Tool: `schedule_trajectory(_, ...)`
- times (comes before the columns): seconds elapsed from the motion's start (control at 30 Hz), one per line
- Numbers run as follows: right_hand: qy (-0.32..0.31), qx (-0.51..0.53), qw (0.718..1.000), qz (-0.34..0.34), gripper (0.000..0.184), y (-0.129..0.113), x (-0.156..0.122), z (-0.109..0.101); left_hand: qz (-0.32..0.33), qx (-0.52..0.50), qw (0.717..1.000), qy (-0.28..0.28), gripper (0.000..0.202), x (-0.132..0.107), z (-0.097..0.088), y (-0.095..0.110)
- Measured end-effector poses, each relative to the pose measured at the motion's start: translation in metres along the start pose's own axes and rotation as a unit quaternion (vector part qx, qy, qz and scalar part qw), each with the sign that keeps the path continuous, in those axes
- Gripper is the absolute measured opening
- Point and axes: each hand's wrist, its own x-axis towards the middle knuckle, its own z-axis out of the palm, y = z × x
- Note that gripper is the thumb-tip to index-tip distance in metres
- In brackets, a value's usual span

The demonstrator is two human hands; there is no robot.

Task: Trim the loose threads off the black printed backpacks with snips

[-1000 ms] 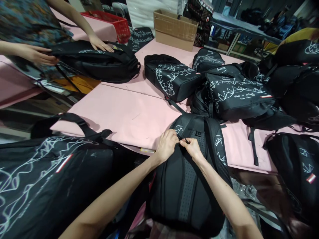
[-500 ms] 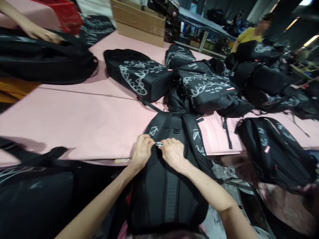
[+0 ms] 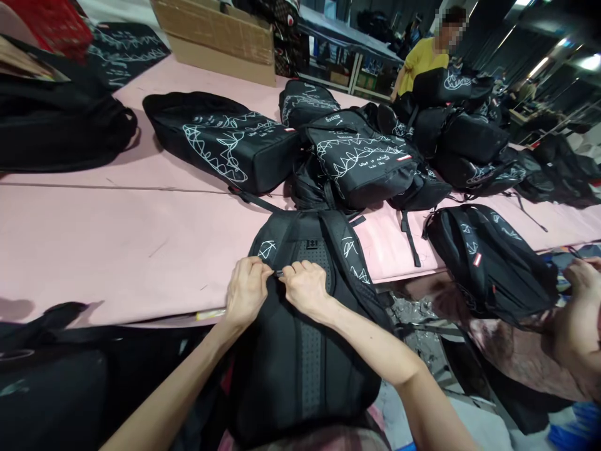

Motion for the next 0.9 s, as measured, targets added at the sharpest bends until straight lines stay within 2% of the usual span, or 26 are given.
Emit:
schedule_trajectory(0.1, 0.002, 0.021, 1.000, 0.016, 0.022, 0.000, -0.001, -0.002, -0.035, -0.035, 0.999, -0.015, 0.026, 0.004, -0.006, 0.009)
schedule_trajectory(0.17, 0.000, 0.055, 0.998, 0.040, 0.020, 0.004, -0.005, -0.006, -0.062, -0.098, 0.992, -0.040, 0.027, 0.005, -0.023, 0.018)
schedule_trajectory(0.2, 0.001, 0.086, 0.995, 0.054, 0.019, 0.009, -0.009, -0.010, -0.074, -0.143, 0.984, -0.075, 0.028, 0.004, -0.035, 0.021)
schedule_trajectory(0.23, 0.001, 0.129, 0.989, 0.068, 0.019, 0.016, -0.015, -0.013, -0.084, -0.193, 0.969, -0.131, 0.028, 0.003, -0.049, 0.022)
schedule_trajectory(0.3, -0.001, 0.241, 0.965, 0.102, 0.021, 0.036, -0.030, -0.020, -0.104, -0.292, 0.911, -0.270, 0.029, 0.001, -0.078, 0.016)
schedule_trajectory(0.33, 0.002, 0.300, 0.945, 0.127, 0.023, 0.049, -0.040, -0.024, -0.123, -0.328, 0.881, -0.319, 0.033, 0.000, -0.090, 0.009)
schedule_trajectory(0.37, 0.008, 0.351, 0.923, 0.159, 0.024, 0.063, -0.051, -0.026, -0.155, -0.342, 0.861, -0.343, 0.038, -0.001, -0.099, 0.000)
schedule_trajectory(0.4, 0.025, 0.387, 0.900, 0.200, 0.025, 0.077, -0.062, -0.028, -0.197, -0.328, 0.861, -0.335, 0.041, -0.002, -0.103, -0.009)
schedule_trajectory(0.43, 0.052, 0.408, 0.880, 0.237, 0.026, 0.091, -0.071, -0.028, -0.240, -0.291, 0.875, -0.303, 0.043, -0.003, -0.103, -0.017)
schedule_trajectory(0.5, 0.086, 0.420, 0.858, 0.282, 0.030, 0.112, -0.086, -0.026, -0.300, -0.186, 0.910, -0.218, 0.038, -0.006, -0.092, -0.028)
schedule_trajectory(0.57, 0.085, 0.414, 0.859, 0.291, 0.032, 0.120, -0.092, -0.023, -0.297, -0.159, 0.926, -0.170, 0.038, -0.010, -0.070, -0.031)
schedule_trajectory(0.67, 0.052, 0.360, 0.893, 0.264, 0.033, 0.103, -0.086, -0.020, -0.296, -0.205, 0.923, -0.135, 0.050, -0.019, -0.039, -0.028)
schedule_trajectory(0.77, 0.034, 0.293, 0.936, 0.191, 0.031, 0.065, -0.065, -0.017, -0.339, -0.265, 0.898, -0.095, 0.052, -0.026, -0.027, -0.023)
schedule_trajectory(0.9, 0.040, 0.223, 0.971, 0.080, 0.023, 0.026, -0.029, -0.004, -0.409, -0.393, 0.818, -0.102, 0.058, -0.028, -0.038, -0.020)
